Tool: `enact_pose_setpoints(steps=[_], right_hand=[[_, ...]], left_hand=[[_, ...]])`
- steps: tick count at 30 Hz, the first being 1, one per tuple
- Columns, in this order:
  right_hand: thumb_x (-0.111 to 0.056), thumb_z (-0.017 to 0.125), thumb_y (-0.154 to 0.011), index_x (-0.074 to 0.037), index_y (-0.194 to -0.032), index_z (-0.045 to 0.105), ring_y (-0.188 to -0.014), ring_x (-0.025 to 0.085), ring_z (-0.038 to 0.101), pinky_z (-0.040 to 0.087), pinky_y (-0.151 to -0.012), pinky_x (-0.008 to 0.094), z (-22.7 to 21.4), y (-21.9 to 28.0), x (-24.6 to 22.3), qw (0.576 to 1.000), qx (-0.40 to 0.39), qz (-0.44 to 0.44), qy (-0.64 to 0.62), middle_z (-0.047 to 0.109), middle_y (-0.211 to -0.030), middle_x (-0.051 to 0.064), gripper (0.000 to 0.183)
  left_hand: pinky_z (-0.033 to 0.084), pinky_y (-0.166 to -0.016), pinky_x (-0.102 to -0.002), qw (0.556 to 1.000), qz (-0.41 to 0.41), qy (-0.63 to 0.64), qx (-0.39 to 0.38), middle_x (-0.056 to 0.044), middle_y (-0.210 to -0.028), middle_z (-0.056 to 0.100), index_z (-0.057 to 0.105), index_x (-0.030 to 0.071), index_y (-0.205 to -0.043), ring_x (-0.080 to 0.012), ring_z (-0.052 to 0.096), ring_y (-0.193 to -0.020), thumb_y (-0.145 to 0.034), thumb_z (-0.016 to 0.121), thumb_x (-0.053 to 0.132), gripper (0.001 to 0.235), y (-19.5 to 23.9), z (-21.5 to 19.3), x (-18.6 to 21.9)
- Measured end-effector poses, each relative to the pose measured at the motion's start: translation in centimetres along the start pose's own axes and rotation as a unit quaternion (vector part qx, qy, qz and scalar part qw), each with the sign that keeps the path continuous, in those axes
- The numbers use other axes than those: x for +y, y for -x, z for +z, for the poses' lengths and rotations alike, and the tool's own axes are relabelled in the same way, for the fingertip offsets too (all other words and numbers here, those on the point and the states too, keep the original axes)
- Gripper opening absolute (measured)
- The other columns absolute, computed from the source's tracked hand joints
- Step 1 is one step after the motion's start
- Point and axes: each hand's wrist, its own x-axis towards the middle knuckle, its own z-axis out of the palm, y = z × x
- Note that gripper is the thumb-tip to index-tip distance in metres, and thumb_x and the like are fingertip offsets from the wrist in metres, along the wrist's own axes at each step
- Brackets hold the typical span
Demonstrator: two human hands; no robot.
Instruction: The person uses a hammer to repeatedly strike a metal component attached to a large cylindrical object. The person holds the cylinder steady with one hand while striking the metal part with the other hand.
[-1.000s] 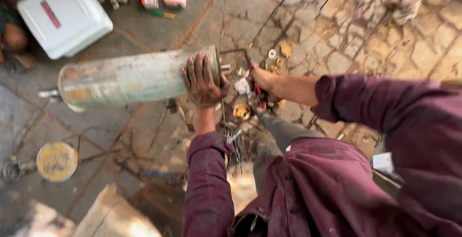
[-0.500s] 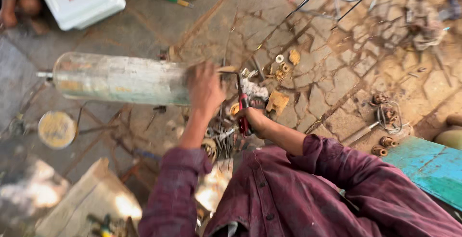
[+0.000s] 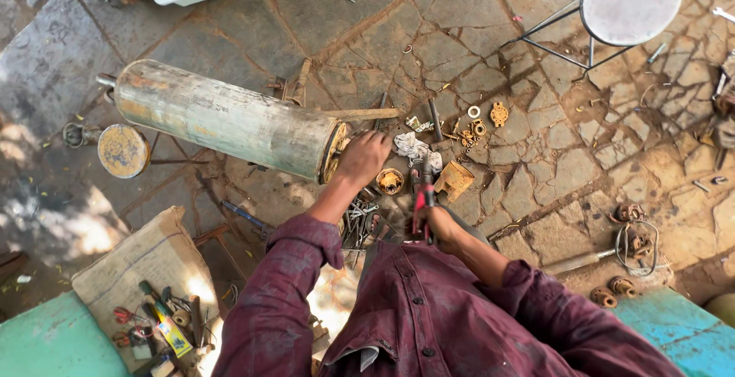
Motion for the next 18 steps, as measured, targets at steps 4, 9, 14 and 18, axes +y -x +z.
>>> enact_pose_setpoints(steps=[4, 9, 14, 18], right_hand=[[-0.009, 0.054, -0.080, 0.005, -0.087, 0.056, -0.075, 0.032, 0.067, 0.059, -0.071, 0.043, -3.7, -1.7, -0.5, 0.997, 0.060, 0.000, -0.045, 0.066, -0.084, 0.018, 0.016], [-0.007, 0.056, -0.079, 0.001, -0.096, 0.057, -0.071, 0.024, 0.058, 0.049, -0.064, 0.037, -6.8, -4.5, -0.2, 0.990, 0.099, -0.097, 0.035, 0.063, -0.083, 0.014, 0.019], [-0.005, 0.060, -0.078, 0.001, -0.101, 0.056, -0.072, 0.020, 0.055, 0.046, -0.066, 0.033, -6.9, -5.3, 0.2, 0.976, 0.105, -0.170, 0.081, 0.059, -0.082, 0.010, 0.024], [-0.006, 0.062, -0.081, -0.001, -0.109, 0.056, -0.073, 0.018, 0.056, 0.047, -0.067, 0.032, -6.3, -3.9, -1.0, 0.959, 0.130, -0.177, 0.179, 0.060, -0.081, 0.009, 0.029]], left_hand=[[0.055, -0.108, -0.041, 0.982, 0.049, -0.150, 0.108, -0.023, -0.125, 0.069, 0.070, -0.005, -0.117, -0.0352, 0.066, -0.121, -0.099, 0.043, -0.001, 0.033, 3.2, 3.1, -2.0], [0.058, -0.104, -0.042, 0.982, 0.021, -0.134, 0.134, -0.024, -0.122, 0.070, 0.070, -0.006, -0.116, -0.0374, 0.066, -0.120, -0.105, 0.054, 0.009, 0.024, 5.4, 4.8, -3.6], [0.059, -0.100, -0.043, 0.978, 0.021, -0.151, 0.144, -0.022, -0.124, 0.071, 0.073, 0.000, -0.118, -0.0375, 0.066, -0.120, -0.104, 0.055, 0.010, 0.025, 5.5, 4.7, -3.5], [0.058, -0.102, -0.044, 0.978, 0.008, -0.134, 0.158, -0.022, -0.123, 0.071, 0.073, 0.000, -0.118, -0.0375, 0.067, -0.118, -0.106, 0.056, 0.018, 0.028, 4.8, 4.6, -3.5]])
